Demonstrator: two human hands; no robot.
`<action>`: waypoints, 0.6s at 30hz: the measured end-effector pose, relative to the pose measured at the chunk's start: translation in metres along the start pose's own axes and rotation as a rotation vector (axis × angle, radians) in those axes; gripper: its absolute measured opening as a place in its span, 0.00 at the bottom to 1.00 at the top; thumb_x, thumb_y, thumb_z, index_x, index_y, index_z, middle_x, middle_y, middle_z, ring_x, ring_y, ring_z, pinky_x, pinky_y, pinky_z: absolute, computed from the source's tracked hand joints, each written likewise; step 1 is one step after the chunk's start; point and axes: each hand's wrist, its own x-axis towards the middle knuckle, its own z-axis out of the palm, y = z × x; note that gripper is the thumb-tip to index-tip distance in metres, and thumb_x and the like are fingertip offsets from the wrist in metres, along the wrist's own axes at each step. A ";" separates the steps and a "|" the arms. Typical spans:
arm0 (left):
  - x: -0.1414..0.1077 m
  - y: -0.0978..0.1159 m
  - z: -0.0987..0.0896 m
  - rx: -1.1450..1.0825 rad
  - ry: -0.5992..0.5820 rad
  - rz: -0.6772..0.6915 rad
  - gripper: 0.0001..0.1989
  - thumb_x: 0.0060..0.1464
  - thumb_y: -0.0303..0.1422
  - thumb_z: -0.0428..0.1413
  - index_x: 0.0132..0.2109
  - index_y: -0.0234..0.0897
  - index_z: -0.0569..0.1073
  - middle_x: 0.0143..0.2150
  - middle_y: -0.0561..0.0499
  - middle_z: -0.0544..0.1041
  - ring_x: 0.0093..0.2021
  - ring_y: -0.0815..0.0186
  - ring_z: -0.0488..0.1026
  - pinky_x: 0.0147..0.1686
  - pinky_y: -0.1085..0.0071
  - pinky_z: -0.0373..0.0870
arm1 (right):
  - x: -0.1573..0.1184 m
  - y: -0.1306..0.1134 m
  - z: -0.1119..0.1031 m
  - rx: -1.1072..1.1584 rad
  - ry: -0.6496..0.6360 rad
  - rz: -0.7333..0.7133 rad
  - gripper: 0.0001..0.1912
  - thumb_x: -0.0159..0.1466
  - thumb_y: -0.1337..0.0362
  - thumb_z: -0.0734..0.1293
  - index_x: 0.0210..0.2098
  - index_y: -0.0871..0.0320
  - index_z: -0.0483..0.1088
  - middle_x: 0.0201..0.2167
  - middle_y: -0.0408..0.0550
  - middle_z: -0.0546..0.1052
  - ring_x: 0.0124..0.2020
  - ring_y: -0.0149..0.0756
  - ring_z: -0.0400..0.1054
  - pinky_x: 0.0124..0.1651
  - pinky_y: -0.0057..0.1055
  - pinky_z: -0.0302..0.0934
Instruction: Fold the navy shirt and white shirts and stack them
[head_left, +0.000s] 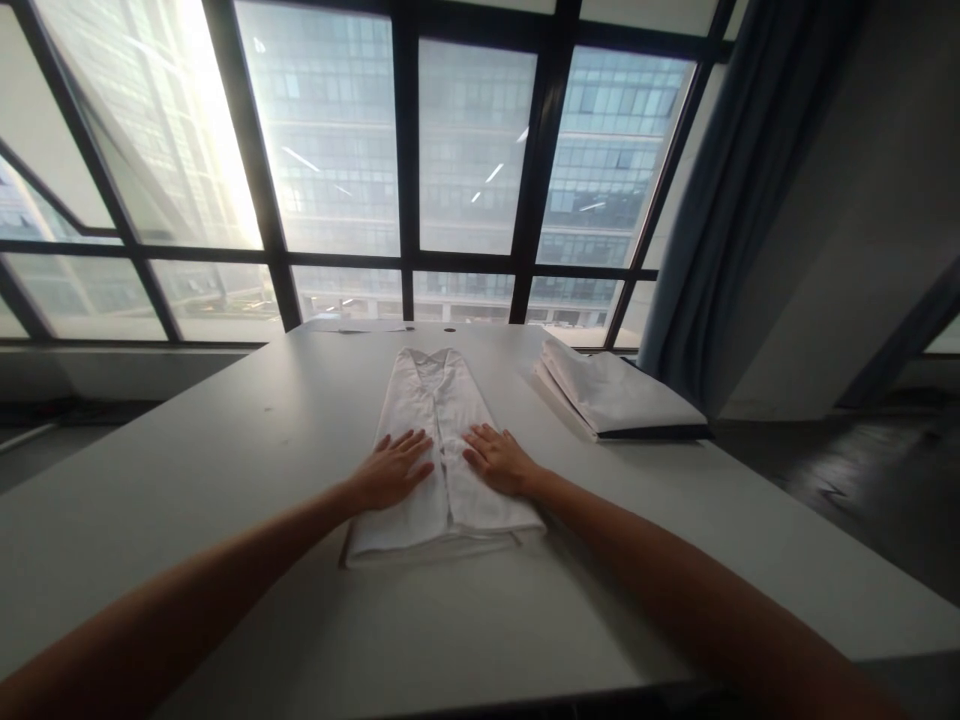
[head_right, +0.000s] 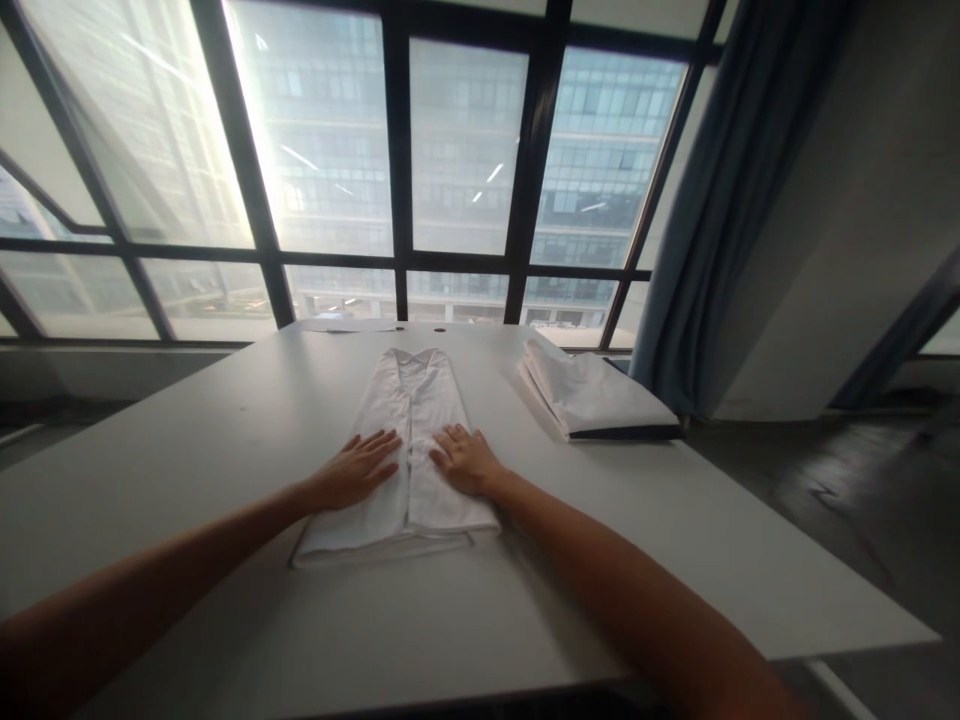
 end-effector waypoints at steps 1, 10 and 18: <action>-0.003 0.000 0.000 -0.037 0.000 -0.002 0.31 0.66 0.48 0.37 0.69 0.40 0.57 0.72 0.45 0.51 0.72 0.57 0.45 0.68 0.51 0.41 | -0.002 0.001 0.000 0.028 0.020 -0.004 0.28 0.73 0.53 0.50 0.68 0.58 0.57 0.70 0.52 0.52 0.70 0.44 0.42 0.69 0.50 0.38; -0.029 -0.072 -0.037 -0.165 0.139 0.103 0.22 0.56 0.38 0.50 0.53 0.35 0.76 0.59 0.44 0.73 0.62 0.57 0.67 0.65 0.60 0.58 | -0.013 0.058 -0.022 0.081 0.239 0.059 0.30 0.57 0.77 0.59 0.59 0.62 0.70 0.59 0.53 0.71 0.61 0.40 0.62 0.66 0.35 0.51; -0.040 -0.075 -0.040 -0.167 -0.056 0.277 0.26 0.59 0.45 0.51 0.61 0.40 0.70 0.67 0.45 0.63 0.70 0.55 0.54 0.67 0.56 0.53 | -0.021 0.049 -0.033 0.297 0.043 -0.156 0.27 0.57 0.70 0.66 0.56 0.58 0.73 0.62 0.53 0.66 0.61 0.44 0.62 0.65 0.38 0.53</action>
